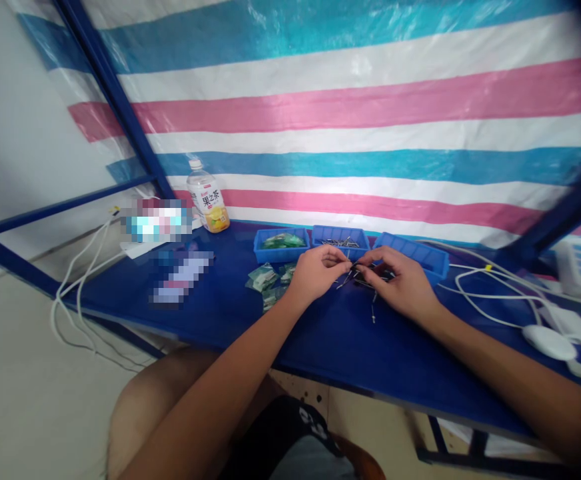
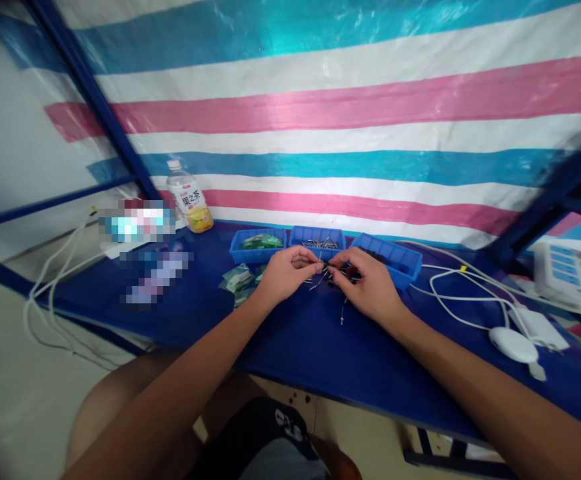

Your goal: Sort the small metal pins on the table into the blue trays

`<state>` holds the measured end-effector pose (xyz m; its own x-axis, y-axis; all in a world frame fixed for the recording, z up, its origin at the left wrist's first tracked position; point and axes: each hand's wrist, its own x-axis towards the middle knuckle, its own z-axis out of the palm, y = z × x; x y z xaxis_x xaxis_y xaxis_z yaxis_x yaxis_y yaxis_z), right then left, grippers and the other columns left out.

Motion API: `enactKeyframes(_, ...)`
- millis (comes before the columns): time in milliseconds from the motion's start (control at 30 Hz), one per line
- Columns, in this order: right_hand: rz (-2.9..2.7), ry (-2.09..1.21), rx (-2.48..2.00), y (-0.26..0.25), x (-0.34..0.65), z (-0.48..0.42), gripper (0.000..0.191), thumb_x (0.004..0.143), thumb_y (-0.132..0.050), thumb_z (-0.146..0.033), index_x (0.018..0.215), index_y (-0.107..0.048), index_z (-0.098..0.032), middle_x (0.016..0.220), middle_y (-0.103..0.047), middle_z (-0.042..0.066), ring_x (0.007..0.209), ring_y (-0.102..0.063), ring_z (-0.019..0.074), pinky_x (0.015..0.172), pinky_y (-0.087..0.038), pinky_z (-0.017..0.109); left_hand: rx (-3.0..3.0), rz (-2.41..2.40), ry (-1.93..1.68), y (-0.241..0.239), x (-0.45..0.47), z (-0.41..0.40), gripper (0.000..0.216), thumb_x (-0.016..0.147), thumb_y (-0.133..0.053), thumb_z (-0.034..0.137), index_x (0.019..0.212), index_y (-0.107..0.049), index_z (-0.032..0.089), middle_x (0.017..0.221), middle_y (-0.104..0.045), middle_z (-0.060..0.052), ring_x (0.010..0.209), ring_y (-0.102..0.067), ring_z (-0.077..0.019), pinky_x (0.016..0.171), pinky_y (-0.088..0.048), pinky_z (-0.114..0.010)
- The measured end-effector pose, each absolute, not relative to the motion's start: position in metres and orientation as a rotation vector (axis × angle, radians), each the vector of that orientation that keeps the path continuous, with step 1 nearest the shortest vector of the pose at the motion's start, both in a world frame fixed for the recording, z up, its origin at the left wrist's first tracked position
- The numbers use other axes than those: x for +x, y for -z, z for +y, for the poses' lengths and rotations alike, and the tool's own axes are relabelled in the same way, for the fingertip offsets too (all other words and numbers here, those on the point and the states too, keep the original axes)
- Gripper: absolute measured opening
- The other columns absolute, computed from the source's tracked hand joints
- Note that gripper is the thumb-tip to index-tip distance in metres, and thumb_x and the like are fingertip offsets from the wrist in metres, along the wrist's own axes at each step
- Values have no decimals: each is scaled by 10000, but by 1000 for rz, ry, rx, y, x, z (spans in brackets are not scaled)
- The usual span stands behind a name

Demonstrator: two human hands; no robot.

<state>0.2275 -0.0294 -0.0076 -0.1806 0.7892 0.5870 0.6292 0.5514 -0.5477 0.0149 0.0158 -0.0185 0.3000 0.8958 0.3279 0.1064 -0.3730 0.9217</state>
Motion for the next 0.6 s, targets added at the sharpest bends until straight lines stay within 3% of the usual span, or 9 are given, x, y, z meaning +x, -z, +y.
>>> enactKeyframes(133,-1942,-152,-1112,8,229,-27,139,977,-649,-317,1068,-717,-237,1074,-743,93,872,-700,242,729,-582,381,1745,937,-1145,17,16,14,181,826,-848,251,931,-729,162,958,-817,-93,871,-782,-206,852,-631,-349)
enactKeyframes(300,-1989,-186,-1159,13,228,-25,39,921,-670,-271,942,-675,-239,960,-745,47,777,-680,208,742,-557,364,1794,921,-1105,14,17,10,170,836,-836,273,926,-739,167,908,-811,-69,854,-780,-195,819,-617,-315)
enactKeyframes(467,-1946,-279,-1227,14,224,-27,102,871,-698,-276,915,-611,-245,887,-729,20,701,-651,184,689,-537,332,1765,902,-1079,13,17,8,216,836,-846,290,971,-726,170,928,-816,-74,847,-783,-197,809,-618,-315)
enactKeyframes(600,-1932,-310,-1226,11,222,-29,261,860,-678,-227,1114,-619,-243,870,-702,6,698,-643,181,690,-539,327,1809,885,-1109,9,16,6,277,860,-832,314,1081,-733,180,1068,-817,-100,965,-785,-220,862,-622,-331)
